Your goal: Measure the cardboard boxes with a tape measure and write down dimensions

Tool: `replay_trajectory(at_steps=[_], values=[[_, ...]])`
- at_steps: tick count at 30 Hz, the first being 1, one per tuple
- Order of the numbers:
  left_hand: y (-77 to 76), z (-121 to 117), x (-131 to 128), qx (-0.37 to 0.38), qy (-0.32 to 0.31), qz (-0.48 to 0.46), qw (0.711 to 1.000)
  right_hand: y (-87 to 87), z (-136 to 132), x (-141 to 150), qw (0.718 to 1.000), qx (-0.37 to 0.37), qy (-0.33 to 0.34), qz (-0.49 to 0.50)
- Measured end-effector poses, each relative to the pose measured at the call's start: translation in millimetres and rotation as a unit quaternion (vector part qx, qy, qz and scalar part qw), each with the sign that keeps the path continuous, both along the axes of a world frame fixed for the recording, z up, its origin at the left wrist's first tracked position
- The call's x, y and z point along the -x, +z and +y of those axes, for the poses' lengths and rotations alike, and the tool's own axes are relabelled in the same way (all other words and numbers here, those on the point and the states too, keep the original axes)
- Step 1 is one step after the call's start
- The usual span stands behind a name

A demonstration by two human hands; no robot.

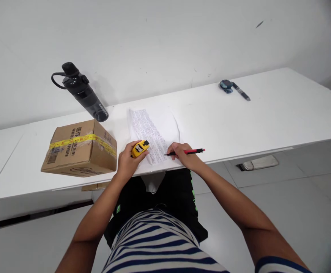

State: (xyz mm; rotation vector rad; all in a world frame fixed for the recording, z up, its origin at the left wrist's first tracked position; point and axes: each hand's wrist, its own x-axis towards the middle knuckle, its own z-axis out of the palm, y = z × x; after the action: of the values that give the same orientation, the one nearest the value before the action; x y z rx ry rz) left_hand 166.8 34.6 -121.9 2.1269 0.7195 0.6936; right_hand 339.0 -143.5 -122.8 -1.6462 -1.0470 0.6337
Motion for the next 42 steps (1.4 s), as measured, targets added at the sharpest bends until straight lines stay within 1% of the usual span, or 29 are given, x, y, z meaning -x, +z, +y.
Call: replay_trajectory(at_steps=[3, 4, 8, 11, 15, 17, 19, 24, 30, 35, 42], values=[[-5.1, 4, -1, 0.052, 0.012, -0.019, 0.998, -2.9, 3, 4, 0.997, 0.013, -0.075, -0.001], [-6.9, 6, -1, 0.062, 0.014, -0.026, 0.998, -3.1, 3, 4, 0.996, 0.018, -0.088, -0.006], [-13.5, 10, 0, 0.080, 0.011, -0.045, 0.996, -4.6, 4, 3, 0.997, 0.038, -0.070, -0.011], [-17.1, 11, 0, 0.096, 0.015, -0.054, 0.994, -6.5, 4, 4, 0.996, 0.038, -0.077, -0.006], [-19.9, 12, 0, 0.126, 0.020, -0.060, 0.990, -7.7, 3, 4, 0.998, 0.042, -0.054, 0.000], [-20.6, 12, 0, 0.132, 0.021, -0.063, 0.989, -7.5, 3, 4, 0.997, 0.039, -0.065, 0.007], [-21.0, 13, -1, 0.135, 0.021, -0.065, 0.989, -7.0, 3, 4, 0.996, 0.037, -0.077, 0.011], [-22.7, 13, 0, 0.143, 0.013, -0.073, 0.987, -6.3, 2, 4, 0.998, 0.042, -0.050, 0.003], [-27.9, 16, 2, 0.139, 0.003, -0.077, 0.987, -5.8, 1, 6, 0.995, 0.015, -0.102, 0.005], [-32.0, 18, 3, 0.129, -0.003, -0.076, 0.989, -5.6, 2, 4, 0.997, 0.037, -0.067, 0.007], [-29.5, 17, 2, 0.126, -0.023, -0.083, 0.988, -6.2, 1, 5, 0.994, 0.043, -0.095, 0.005]])
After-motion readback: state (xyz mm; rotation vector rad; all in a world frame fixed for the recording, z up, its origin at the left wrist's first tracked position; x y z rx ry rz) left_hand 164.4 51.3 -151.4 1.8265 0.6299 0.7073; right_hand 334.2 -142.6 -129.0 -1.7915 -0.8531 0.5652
